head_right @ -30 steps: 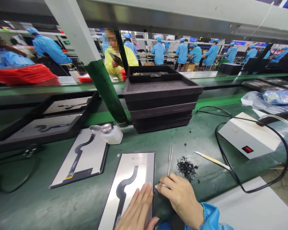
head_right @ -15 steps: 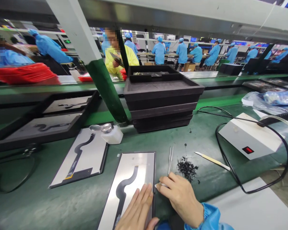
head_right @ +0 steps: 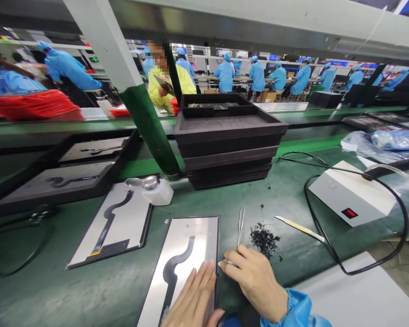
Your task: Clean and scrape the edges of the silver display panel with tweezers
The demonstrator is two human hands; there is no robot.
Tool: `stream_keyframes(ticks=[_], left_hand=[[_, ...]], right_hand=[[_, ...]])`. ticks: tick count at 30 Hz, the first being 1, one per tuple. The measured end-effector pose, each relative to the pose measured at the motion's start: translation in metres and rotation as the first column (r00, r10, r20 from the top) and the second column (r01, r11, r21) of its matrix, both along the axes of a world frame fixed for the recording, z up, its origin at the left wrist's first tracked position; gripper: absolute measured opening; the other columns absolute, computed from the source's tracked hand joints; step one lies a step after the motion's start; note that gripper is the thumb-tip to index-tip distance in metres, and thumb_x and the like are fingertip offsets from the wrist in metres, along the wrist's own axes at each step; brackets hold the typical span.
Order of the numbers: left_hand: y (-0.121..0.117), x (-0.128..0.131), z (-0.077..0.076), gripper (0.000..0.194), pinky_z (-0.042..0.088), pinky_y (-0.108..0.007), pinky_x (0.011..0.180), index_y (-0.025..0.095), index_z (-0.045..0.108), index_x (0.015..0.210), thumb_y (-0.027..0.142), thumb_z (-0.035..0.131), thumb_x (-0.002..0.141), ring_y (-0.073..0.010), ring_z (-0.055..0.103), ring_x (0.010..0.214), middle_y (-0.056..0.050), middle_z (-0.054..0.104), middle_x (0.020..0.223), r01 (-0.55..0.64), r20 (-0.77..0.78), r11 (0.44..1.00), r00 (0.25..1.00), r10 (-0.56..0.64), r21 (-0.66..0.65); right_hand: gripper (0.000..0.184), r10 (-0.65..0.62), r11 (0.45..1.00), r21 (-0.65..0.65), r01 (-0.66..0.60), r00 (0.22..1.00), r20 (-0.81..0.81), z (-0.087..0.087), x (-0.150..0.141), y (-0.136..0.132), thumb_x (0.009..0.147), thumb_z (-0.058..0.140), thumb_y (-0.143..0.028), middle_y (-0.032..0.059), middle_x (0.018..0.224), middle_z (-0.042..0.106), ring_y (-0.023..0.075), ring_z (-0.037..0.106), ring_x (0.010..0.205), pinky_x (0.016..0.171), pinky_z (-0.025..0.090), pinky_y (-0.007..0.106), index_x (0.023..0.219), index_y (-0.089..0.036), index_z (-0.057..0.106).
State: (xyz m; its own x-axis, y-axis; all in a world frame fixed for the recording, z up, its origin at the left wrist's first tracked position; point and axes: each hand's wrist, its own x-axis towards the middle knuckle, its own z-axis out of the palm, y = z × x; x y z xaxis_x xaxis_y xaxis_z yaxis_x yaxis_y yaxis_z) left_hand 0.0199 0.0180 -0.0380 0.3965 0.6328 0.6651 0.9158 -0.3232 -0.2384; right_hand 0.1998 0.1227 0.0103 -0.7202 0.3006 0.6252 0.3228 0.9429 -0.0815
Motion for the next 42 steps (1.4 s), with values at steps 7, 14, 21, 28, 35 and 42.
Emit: stream_keyframes(ticks=[7,14,21,28,35,42], left_hand=[[-0.0009,-0.0006,-0.0035,0.044,0.042,-0.033,0.113,0.006,0.066,0.117,0.039,0.042,0.101,-0.0229,0.065,0.116,-0.012,0.068,0.125,0.007,-0.007,1.000,1.000,-0.007,-0.001],[-0.0003,-0.0022,-0.0032,0.044,0.042,-0.033,0.113,0.006,0.065,0.120,0.040,0.043,0.101,-0.0228,0.064,0.118,-0.011,0.067,0.128,0.001,-0.010,1.000,1.000,-0.002,-0.016],[0.0004,-0.0019,-0.0042,0.044,0.040,-0.033,0.114,0.007,0.066,0.118,0.040,0.042,0.101,-0.0225,0.064,0.117,-0.010,0.068,0.127,-0.004,-0.013,1.000,1.000,0.004,-0.008],[-0.0014,-0.0007,-0.0018,0.045,0.040,-0.033,0.115,0.006,0.066,0.118,0.040,0.042,0.101,-0.0231,0.064,0.117,-0.012,0.068,0.126,-0.002,-0.013,1.000,1.000,0.002,-0.001],[-0.0017,-0.0010,-0.0015,0.043,0.048,-0.032,0.106,0.006,0.066,0.118,0.038,0.043,0.101,-0.0231,0.064,0.117,-0.011,0.068,0.127,-0.003,-0.016,1.000,1.000,0.003,-0.016],[-0.0010,-0.0026,-0.0017,0.045,0.050,-0.031,0.104,0.006,0.065,0.120,0.040,0.044,0.100,-0.0235,0.064,0.118,-0.012,0.067,0.129,0.001,-0.034,1.000,0.999,-0.002,-0.021]], right_hand=[[0.037,0.006,1.000,-0.016,-0.006,0.999,0.034,0.0028,-0.0022,0.0006,0.106,0.028,-0.023,0.0022,0.088,0.068,0.0151,0.045,0.069,0.055,0.034,0.029,0.095,-0.018,0.063],[0.036,0.038,0.999,-0.010,-0.037,0.998,0.052,0.0040,-0.0029,0.0050,0.106,0.029,-0.022,0.0014,0.088,0.068,0.0152,0.043,0.070,0.056,0.033,0.029,0.094,-0.018,0.063],[0.037,0.028,1.000,-0.001,-0.028,0.997,0.078,0.0031,-0.0014,0.0047,0.107,0.028,-0.023,0.0024,0.089,0.069,0.0153,0.045,0.070,0.055,0.034,0.030,0.096,-0.018,0.064],[0.039,0.028,0.999,0.026,-0.030,0.998,0.051,0.0046,-0.0013,0.0038,0.107,0.027,-0.022,0.0025,0.087,0.069,0.0149,0.046,0.068,0.055,0.035,0.029,0.095,-0.018,0.063],[0.035,0.037,0.999,0.016,-0.038,0.997,0.061,0.0030,0.0002,0.0040,0.106,0.030,-0.021,0.0026,0.090,0.069,0.0150,0.046,0.070,0.056,0.035,0.029,0.096,-0.017,0.063],[0.034,0.033,0.999,0.037,-0.036,0.996,0.079,0.0049,-0.0023,0.0040,0.106,0.032,-0.021,0.0026,0.088,0.068,0.0149,0.046,0.069,0.056,0.033,0.030,0.092,-0.016,0.063]])
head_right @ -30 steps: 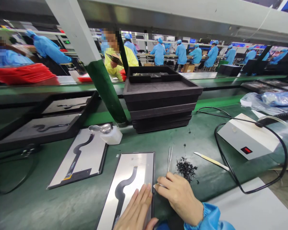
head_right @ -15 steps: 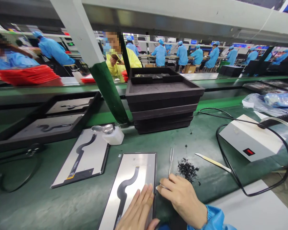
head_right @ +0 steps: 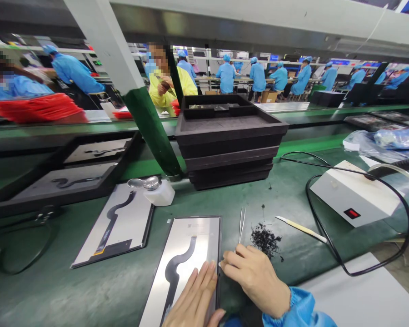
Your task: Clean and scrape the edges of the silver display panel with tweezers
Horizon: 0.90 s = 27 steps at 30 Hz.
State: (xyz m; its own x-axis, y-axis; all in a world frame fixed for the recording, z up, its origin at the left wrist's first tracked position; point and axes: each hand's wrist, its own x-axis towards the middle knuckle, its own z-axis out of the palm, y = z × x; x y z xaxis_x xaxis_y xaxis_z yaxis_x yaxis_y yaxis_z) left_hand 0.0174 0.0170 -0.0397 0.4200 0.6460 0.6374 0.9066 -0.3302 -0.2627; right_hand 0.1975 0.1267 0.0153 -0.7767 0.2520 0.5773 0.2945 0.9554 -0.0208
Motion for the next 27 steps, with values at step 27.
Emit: stream_keyframes(ticks=[27], left_hand=[[0.0008,0.0015,-0.0013,0.045,0.056,-0.031,0.093,0.007,0.066,0.117,0.041,0.041,0.101,-0.0228,0.066,0.113,-0.010,0.069,0.125,-0.004,-0.003,1.000,1.000,0.004,0.029]], right_hand=[[0.040,-0.008,1.000,-0.009,0.008,1.000,-0.018,-0.0017,0.0013,-0.0034,0.107,0.026,-0.024,0.0028,0.090,0.069,0.0154,0.045,0.071,0.058,0.035,0.029,0.095,-0.016,0.064]])
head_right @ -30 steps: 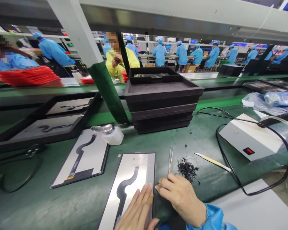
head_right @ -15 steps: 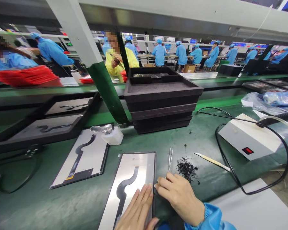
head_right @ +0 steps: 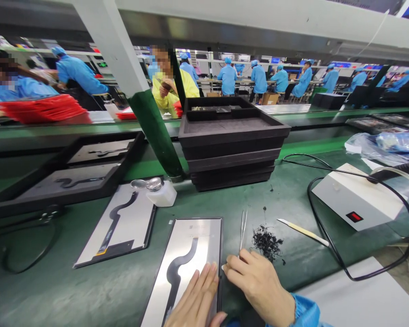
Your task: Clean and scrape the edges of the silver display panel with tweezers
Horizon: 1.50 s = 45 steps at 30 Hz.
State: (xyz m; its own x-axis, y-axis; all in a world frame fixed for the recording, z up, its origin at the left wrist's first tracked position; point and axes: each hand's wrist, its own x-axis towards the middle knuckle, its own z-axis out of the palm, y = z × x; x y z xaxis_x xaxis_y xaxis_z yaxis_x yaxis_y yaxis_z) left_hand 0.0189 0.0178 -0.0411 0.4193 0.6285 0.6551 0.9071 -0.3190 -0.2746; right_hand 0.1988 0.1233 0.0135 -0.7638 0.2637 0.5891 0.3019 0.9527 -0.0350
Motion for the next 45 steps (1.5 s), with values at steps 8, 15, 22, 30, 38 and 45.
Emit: stream_keyframes(ticks=[8,15,22,30,38,45], left_hand=[[0.001,-0.001,0.004,0.042,0.057,-0.031,0.090,0.007,0.066,0.117,0.038,0.041,0.102,-0.0221,0.067,0.113,-0.009,0.069,0.124,-0.001,0.002,1.000,1.000,0.001,0.002],[0.001,0.000,0.002,0.043,0.056,-0.031,0.092,0.007,0.065,0.118,0.039,0.042,0.101,-0.0222,0.066,0.114,-0.009,0.069,0.125,-0.004,0.006,1.000,1.000,0.004,-0.012],[0.000,-0.001,0.001,0.044,0.056,-0.031,0.092,0.007,0.065,0.118,0.041,0.043,0.101,-0.0227,0.066,0.115,-0.010,0.069,0.125,0.004,-0.001,1.000,1.000,-0.004,-0.009],[0.001,-0.002,0.003,0.044,0.058,-0.031,0.090,0.007,0.065,0.118,0.040,0.042,0.101,-0.0222,0.066,0.114,-0.010,0.069,0.125,0.008,-0.007,1.000,1.000,-0.008,-0.014],[0.001,0.005,0.022,0.041,0.062,-0.034,0.083,0.005,0.064,0.113,0.030,0.034,0.102,-0.0237,0.069,0.109,-0.012,0.071,0.120,-0.003,0.006,1.000,1.000,0.004,-0.021],[-0.003,0.001,0.038,0.039,0.061,-0.034,0.086,0.004,0.062,0.114,0.026,0.032,0.101,-0.0250,0.067,0.113,-0.015,0.069,0.124,0.041,0.065,0.996,0.997,-0.037,-0.076]], right_hand=[[0.040,-0.020,1.000,-0.015,0.020,0.999,-0.031,-0.005,0.001,0.000,0.107,0.026,-0.023,0.0025,0.090,0.069,0.0153,0.045,0.071,0.058,0.035,0.028,0.097,-0.016,0.064],[0.039,-0.043,0.999,0.001,0.043,0.998,-0.050,-0.002,-0.001,-0.002,0.106,0.026,-0.020,0.0017,0.086,0.069,0.0151,0.046,0.069,0.057,0.034,0.028,0.094,-0.017,0.063],[0.041,-0.055,0.998,0.003,0.055,0.997,-0.062,0.001,-0.002,-0.003,0.107,0.026,-0.021,0.0018,0.085,0.070,0.0144,0.047,0.068,0.056,0.036,0.028,0.093,-0.018,0.064],[0.039,-0.062,0.998,-0.003,0.062,0.996,-0.068,-0.001,-0.003,-0.003,0.106,0.027,-0.020,0.0016,0.085,0.070,0.0143,0.048,0.067,0.056,0.037,0.027,0.093,-0.019,0.064],[0.022,-0.078,0.953,-0.300,0.039,0.990,-0.120,0.003,0.005,-0.008,0.104,0.039,-0.021,0.0012,0.087,0.066,0.0125,0.058,0.075,0.065,0.045,0.023,0.095,-0.021,0.060],[0.032,-0.210,0.902,-0.382,0.203,0.977,0.023,-0.001,0.007,-0.027,0.107,0.030,-0.033,-0.0009,0.081,0.064,0.0117,0.066,0.071,0.059,0.046,0.021,0.091,-0.024,0.056]])
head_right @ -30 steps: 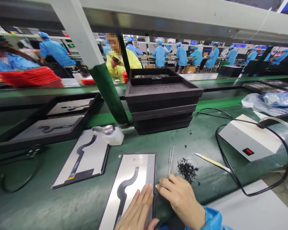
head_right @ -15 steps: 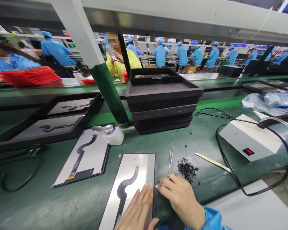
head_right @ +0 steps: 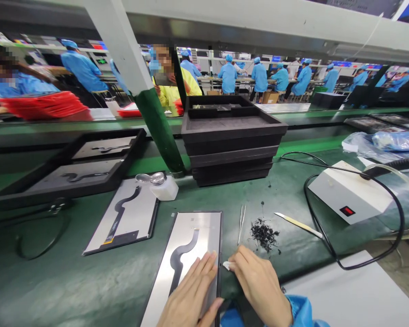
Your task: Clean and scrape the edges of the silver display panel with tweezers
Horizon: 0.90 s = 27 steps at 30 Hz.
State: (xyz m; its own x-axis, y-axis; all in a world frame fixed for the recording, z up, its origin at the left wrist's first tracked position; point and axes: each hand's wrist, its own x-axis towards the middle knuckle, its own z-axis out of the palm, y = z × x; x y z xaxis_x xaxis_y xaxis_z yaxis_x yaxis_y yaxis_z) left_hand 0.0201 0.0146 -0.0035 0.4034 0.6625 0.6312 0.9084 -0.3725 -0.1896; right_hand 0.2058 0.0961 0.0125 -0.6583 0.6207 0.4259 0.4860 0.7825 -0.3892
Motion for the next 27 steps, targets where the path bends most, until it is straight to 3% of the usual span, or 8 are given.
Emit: stream_keyframes(ticks=[5,10,15,17,20,24,27], left_hand=[[-0.007,-0.007,-0.003,0.037,0.057,-0.036,0.096,0.004,0.059,0.121,0.021,0.044,0.092,-0.0266,0.059,0.124,-0.017,0.062,0.133,0.034,0.046,0.995,0.999,-0.030,-0.092],[-0.009,-0.005,-0.009,0.038,0.056,-0.036,0.099,0.003,0.059,0.124,0.020,0.044,0.093,-0.0267,0.057,0.127,-0.017,0.059,0.137,0.020,0.033,0.993,0.999,-0.017,-0.113],[-0.009,-0.017,-0.006,0.058,0.050,-0.039,0.104,-0.001,0.052,0.133,0.043,0.053,0.095,-0.0309,0.049,0.134,-0.023,0.054,0.141,0.124,-0.011,0.977,0.992,-0.127,-0.173],[-0.008,-0.024,-0.002,0.052,0.048,-0.038,0.106,0.000,0.051,0.134,0.031,0.057,0.094,-0.0299,0.048,0.135,-0.022,0.055,0.140,0.173,-0.061,0.970,0.981,-0.186,-0.171],[-0.006,-0.028,0.002,0.046,0.048,-0.035,0.104,0.003,0.055,0.131,0.009,0.054,0.085,-0.0280,0.055,0.129,-0.018,0.059,0.136,0.162,-0.156,0.978,0.971,-0.182,-0.130],[-0.002,-0.022,-0.011,0.041,0.051,-0.034,0.098,0.003,0.059,0.126,0.019,0.049,0.090,-0.0292,0.062,0.120,-0.018,0.063,0.132,0.120,-0.253,0.992,0.959,-0.127,-0.042],[0.000,-0.019,-0.027,0.042,0.046,-0.036,0.105,0.003,0.058,0.127,0.023,0.043,0.093,-0.0288,0.062,0.120,-0.018,0.063,0.132,0.096,-0.269,0.995,0.959,-0.093,-0.002]], right_hand=[[0.033,-0.041,0.998,0.050,0.042,0.999,-0.025,-0.002,-0.007,-0.007,0.107,0.029,-0.035,-0.0013,0.080,0.065,0.0114,0.068,0.069,0.056,0.047,0.021,0.091,-0.024,0.055],[0.037,-0.109,0.979,0.166,0.116,0.993,-0.048,-0.002,-0.012,-0.010,0.108,0.026,-0.033,-0.0021,0.076,0.065,0.0095,0.067,0.058,0.048,0.043,0.022,0.089,-0.023,0.056],[0.040,-0.183,0.942,0.281,0.181,0.983,-0.021,0.003,-0.015,-0.014,0.108,0.025,-0.029,-0.0009,0.079,0.064,0.0064,0.060,0.048,0.045,0.038,0.021,0.086,-0.021,0.057],[0.038,-0.189,0.938,0.289,0.192,0.981,-0.041,0.004,-0.016,-0.017,0.108,0.026,-0.028,-0.0001,0.080,0.063,0.0067,0.060,0.051,0.049,0.039,0.019,0.086,-0.022,0.057],[0.035,-0.211,0.944,0.243,0.223,0.975,-0.075,-0.002,-0.016,-0.025,0.107,0.028,-0.027,0.0009,0.082,0.061,0.0076,0.062,0.057,0.052,0.042,0.017,0.086,-0.022,0.055],[0.027,-0.287,0.936,0.203,0.287,0.957,-0.030,-0.016,-0.014,-0.037,0.105,0.031,-0.024,0.0027,0.086,0.060,0.0097,0.064,0.061,0.052,0.044,0.018,0.088,-0.022,0.052],[0.023,-0.333,0.914,0.246,0.323,0.943,-0.005,-0.023,-0.015,-0.044,0.103,0.034,-0.019,0.0027,0.084,0.060,0.0111,0.063,0.062,0.054,0.045,0.020,0.088,-0.021,0.052]])
